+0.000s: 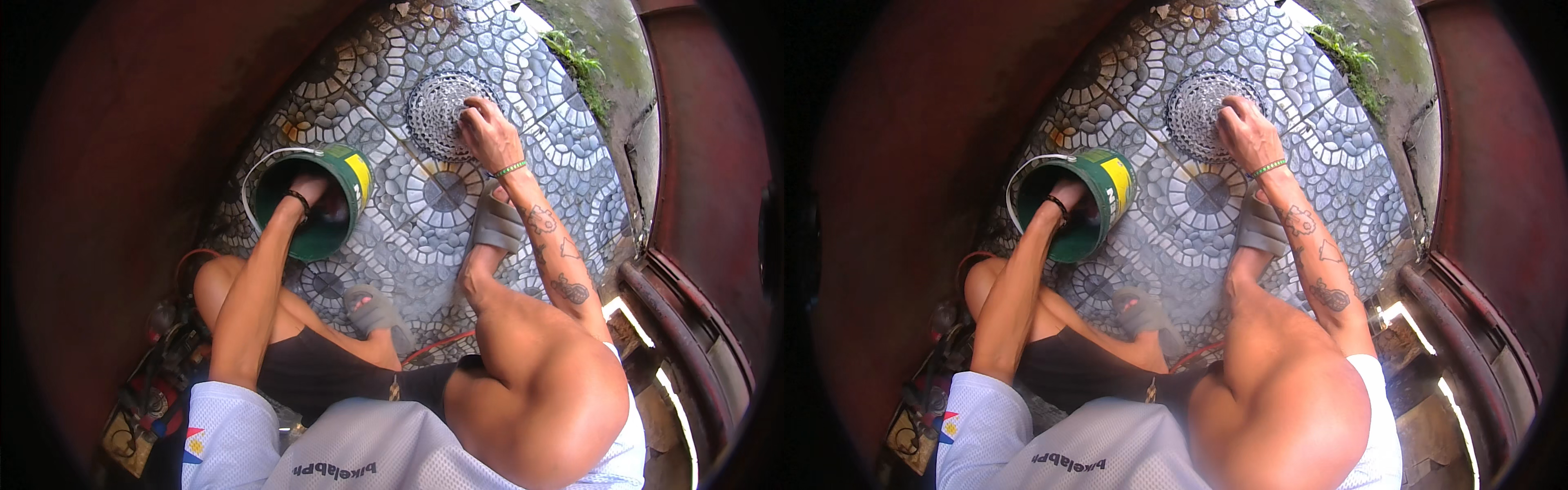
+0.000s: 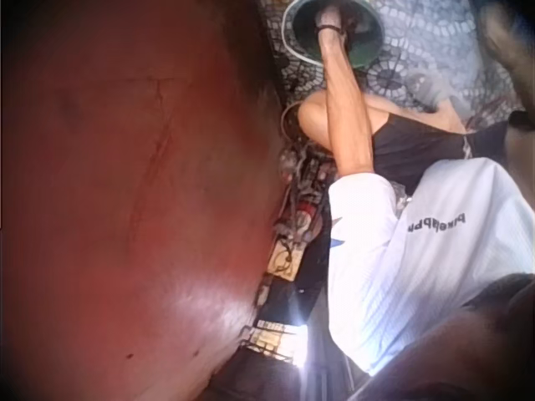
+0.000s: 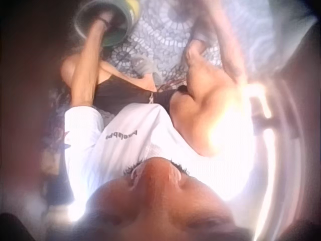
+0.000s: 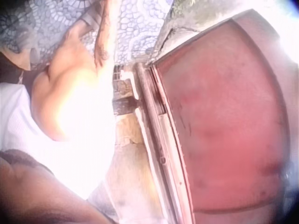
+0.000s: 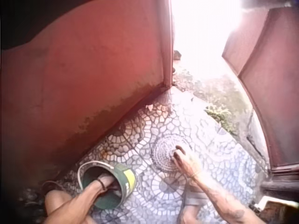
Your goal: The person removes a bicycle cassette from a workbench, takes it to a tiled area, and scrubs it with a brush and soapy water. They then rinse the cassette with a hose.
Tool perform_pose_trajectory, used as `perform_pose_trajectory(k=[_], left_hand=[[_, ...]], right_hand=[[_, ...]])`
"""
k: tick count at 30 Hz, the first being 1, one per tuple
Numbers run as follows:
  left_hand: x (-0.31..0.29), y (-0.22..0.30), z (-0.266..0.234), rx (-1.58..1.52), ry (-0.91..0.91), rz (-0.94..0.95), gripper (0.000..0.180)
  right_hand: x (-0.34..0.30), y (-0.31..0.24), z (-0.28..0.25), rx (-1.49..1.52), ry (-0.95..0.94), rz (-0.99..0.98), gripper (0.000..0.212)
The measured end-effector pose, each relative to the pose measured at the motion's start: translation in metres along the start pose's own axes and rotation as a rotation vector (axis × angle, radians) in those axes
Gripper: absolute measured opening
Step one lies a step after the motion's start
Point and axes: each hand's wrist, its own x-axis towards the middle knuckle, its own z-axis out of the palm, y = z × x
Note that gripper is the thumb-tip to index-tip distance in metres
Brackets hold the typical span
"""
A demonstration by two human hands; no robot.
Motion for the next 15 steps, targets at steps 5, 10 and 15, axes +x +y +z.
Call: perform_pose_trajectory(k=[5,10,15], left_hand=[[0.009,0.015,0.025,-0.737,-0.057,-0.052,0.03],[0.021,0.074,0.061,-0.705,-0.142,0.042,0.029],[0.023,0.1,0.06,-0.641,-0.186,0.074,0.028]], right_hand=[[-0.014,-0.004,0.011,-0.03,0.025,0.059,0.039],[-0.007,-0.019,0.016,-0.1,-0.008,0.122,0.039],[0.004,-0.021,0.012,-0.389,-0.139,0.159,0.034]])
